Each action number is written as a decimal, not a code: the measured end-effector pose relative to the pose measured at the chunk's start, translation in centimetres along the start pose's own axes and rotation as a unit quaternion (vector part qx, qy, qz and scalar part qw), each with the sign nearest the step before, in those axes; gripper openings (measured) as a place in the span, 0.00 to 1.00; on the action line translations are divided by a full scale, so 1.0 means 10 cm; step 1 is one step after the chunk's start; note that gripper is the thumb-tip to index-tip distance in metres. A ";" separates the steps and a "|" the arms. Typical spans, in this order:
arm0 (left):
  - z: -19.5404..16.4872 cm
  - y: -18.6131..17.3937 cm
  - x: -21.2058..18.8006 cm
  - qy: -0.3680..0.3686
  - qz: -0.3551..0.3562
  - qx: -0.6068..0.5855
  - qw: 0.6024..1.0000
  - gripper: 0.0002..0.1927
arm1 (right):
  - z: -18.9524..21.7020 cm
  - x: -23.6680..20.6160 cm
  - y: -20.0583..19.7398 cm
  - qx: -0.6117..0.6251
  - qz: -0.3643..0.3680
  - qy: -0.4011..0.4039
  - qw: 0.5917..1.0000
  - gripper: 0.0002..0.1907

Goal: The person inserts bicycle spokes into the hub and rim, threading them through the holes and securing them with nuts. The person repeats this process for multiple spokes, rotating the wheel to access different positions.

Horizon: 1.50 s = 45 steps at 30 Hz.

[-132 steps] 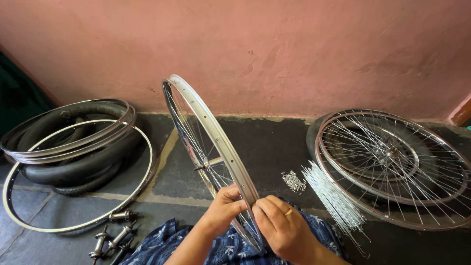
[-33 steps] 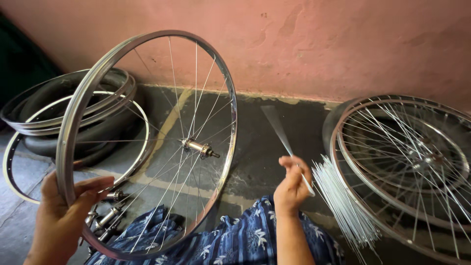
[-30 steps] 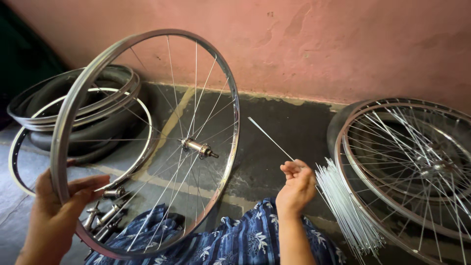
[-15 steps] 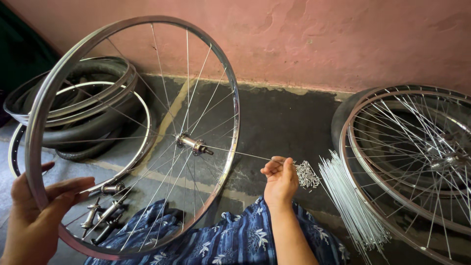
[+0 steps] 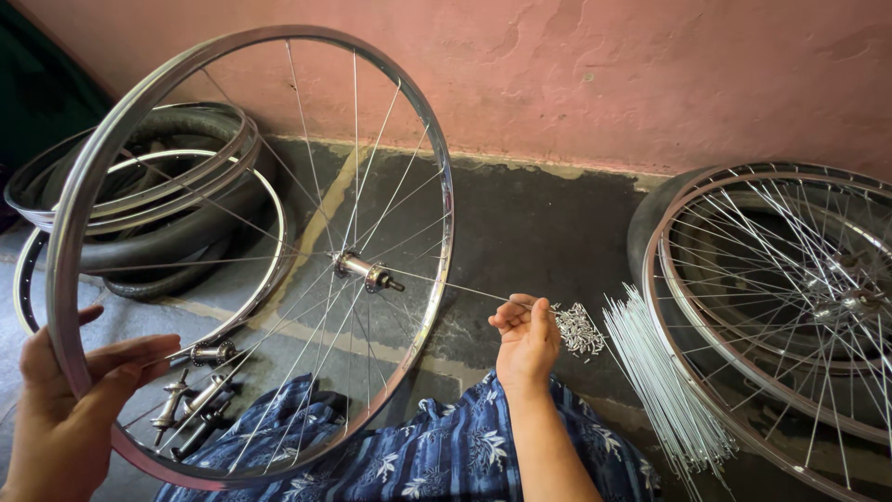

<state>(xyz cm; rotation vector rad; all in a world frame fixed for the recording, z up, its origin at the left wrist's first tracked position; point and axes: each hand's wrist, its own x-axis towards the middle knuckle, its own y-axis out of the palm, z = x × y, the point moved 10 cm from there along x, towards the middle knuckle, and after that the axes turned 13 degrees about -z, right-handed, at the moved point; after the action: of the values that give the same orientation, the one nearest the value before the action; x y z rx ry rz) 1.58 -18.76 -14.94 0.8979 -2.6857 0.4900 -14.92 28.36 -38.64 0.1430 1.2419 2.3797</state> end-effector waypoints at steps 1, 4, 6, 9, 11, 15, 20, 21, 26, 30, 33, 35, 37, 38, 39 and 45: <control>0.00 0.01 -0.01 -0.001 0.001 0.000 1.000 0.30 | -0.01 0.00 0.00 0.001 0.000 0.003 1.000 0.23; 0.00 0.01 -0.03 -0.003 0.003 -0.008 1.000 0.30 | -0.04 -0.02 0.02 0.003 0.001 0.009 1.000 0.23; 0.00 0.01 -0.04 -0.003 0.003 -0.022 1.000 0.31 | -0.05 -0.04 0.05 0.003 0.004 0.008 1.000 0.23; -0.02 0.01 -0.05 0.010 0.005 -0.029 1.000 0.31 | -0.08 -0.07 0.05 0.004 0.001 0.009 1.000 0.22; -0.05 0.03 -0.07 0.020 0.013 -0.045 0.999 0.30 | -0.12 -0.11 0.04 -0.003 -0.011 0.001 1.000 0.22; -0.08 0.04 -0.10 0.025 0.005 -0.029 0.999 0.30 | -0.25 -0.17 -0.02 -0.022 -0.049 0.012 0.998 0.19; -0.11 0.07 -0.21 0.015 0.012 -0.038 0.999 0.30 | -0.55 -0.29 0.05 0.000 -0.033 0.108 0.994 0.14; -0.11 0.07 -0.24 0.017 0.011 -0.032 0.999 0.29 | -0.61 -0.31 0.09 0.006 -0.024 0.129 0.991 0.13; -0.05 0.03 -0.44 0.042 -0.019 -0.049 0.998 0.28 | -0.65 -0.42 0.16 -0.018 -0.008 0.125 0.992 0.15; 0.10 -0.02 -0.61 0.053 -0.043 -0.074 0.995 0.26 | -0.65 -0.47 0.13 -0.017 -0.013 0.129 0.991 0.15; 0.20 -0.09 -0.77 0.066 -0.076 -0.077 0.992 0.27 | -0.59 -0.49 0.00 -0.033 -0.047 0.103 0.993 0.15; 0.22 -0.10 -0.84 0.082 -0.078 -0.087 0.990 0.26 | -0.57 -0.52 -0.07 -0.012 -0.066 0.094 0.993 0.14; 0.26 -0.10 -0.90 0.080 -0.084 -0.111 0.987 0.26 | -0.56 -0.53 -0.15 0.000 -0.090 0.087 0.992 0.14; 0.29 -0.10 -0.93 0.072 -0.090 -0.130 0.985 0.26 | -0.56 -0.54 -0.19 0.003 -0.104 0.085 0.991 0.14; 0.31 -0.11 -0.94 0.064 -0.094 -0.148 0.982 0.26 | -0.56 -0.56 -0.24 0.006 -0.119 0.083 0.989 0.15; 0.35 -0.06 -0.90 0.070 -0.051 -0.145 0.986 0.24 | -0.51 -0.62 -0.36 0.025 -0.151 0.076 0.985 0.14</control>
<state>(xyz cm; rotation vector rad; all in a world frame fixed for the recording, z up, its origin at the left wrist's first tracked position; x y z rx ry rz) 8.46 -15.85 -21.15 0.8738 -2.4847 0.1292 -9.67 23.64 -43.82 -0.2015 1.2909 2.1279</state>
